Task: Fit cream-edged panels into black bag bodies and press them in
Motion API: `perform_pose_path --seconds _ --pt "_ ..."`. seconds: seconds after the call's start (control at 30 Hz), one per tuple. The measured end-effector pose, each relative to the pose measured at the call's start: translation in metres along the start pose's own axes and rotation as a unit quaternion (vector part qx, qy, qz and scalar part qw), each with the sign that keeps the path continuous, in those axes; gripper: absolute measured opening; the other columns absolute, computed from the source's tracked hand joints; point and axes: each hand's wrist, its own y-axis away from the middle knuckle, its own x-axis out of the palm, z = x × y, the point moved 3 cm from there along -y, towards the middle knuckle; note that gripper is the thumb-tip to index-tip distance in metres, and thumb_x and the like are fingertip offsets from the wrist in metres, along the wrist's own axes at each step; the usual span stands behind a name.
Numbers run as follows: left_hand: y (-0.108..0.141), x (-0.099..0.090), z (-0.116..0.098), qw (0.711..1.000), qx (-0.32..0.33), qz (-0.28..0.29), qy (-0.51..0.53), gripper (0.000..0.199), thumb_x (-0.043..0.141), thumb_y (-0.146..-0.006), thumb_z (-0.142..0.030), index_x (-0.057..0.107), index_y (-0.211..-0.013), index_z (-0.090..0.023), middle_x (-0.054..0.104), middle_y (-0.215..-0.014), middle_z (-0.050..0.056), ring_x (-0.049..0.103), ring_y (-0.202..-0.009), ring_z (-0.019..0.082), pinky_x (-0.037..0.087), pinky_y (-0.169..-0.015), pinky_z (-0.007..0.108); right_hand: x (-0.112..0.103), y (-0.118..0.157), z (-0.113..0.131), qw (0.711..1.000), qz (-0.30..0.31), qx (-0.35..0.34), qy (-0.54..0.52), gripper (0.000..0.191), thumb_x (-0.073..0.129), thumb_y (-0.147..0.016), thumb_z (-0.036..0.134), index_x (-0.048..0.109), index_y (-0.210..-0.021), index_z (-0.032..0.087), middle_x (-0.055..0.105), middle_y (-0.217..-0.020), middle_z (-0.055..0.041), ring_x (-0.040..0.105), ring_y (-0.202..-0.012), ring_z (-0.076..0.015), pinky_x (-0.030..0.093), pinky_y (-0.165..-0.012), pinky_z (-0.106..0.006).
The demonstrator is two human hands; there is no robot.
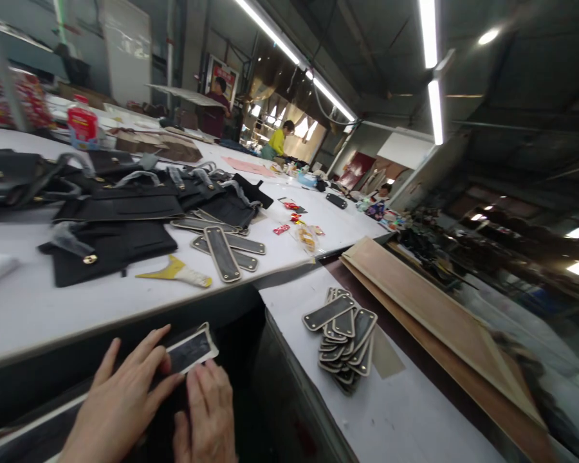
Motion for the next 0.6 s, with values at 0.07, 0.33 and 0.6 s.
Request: perform_pose_path --seconds 0.07,0.33,0.6 --pt "0.006 -0.008 -0.003 0.998 -0.045 0.011 -0.038 0.016 0.057 -0.080 -0.035 0.061 -0.070 -0.024 0.057 -0.134 0.012 0.047 -0.129 0.030 0.012 -0.112 0.062 0.000 -0.002 -0.001 0.994 0.081 -0.072 0.033 0.048 0.044 -0.090 0.020 0.045 -0.138 0.013 0.054 -0.135 -0.0097 0.045 -0.129 -0.0274 0.047 -0.101 -0.045" --pt "0.026 -0.028 -0.014 0.992 -0.111 -0.016 -0.051 0.007 0.054 -0.083 -0.021 0.060 -0.079 -0.023 0.052 -0.139 0.009 0.042 -0.133 0.028 0.007 -0.115 0.059 0.014 0.014 -0.009 0.984 0.114 -0.130 0.037 0.058 0.048 -0.090 0.017 0.033 -0.145 0.011 0.046 -0.141 -0.0155 0.036 -0.134 -0.0311 0.043 -0.100 -0.051" --pt "0.038 -0.033 -0.015 0.990 -0.135 -0.027 -0.035 0.013 0.049 -0.086 -0.017 0.059 -0.081 -0.023 0.054 -0.138 0.005 0.038 -0.136 0.026 0.000 -0.116 0.056 0.019 0.015 0.005 0.985 0.089 -0.147 -0.025 0.059 0.050 -0.090 0.017 0.033 -0.146 0.015 0.048 -0.134 -0.0174 0.042 -0.128 -0.0329 0.038 -0.101 -0.051"
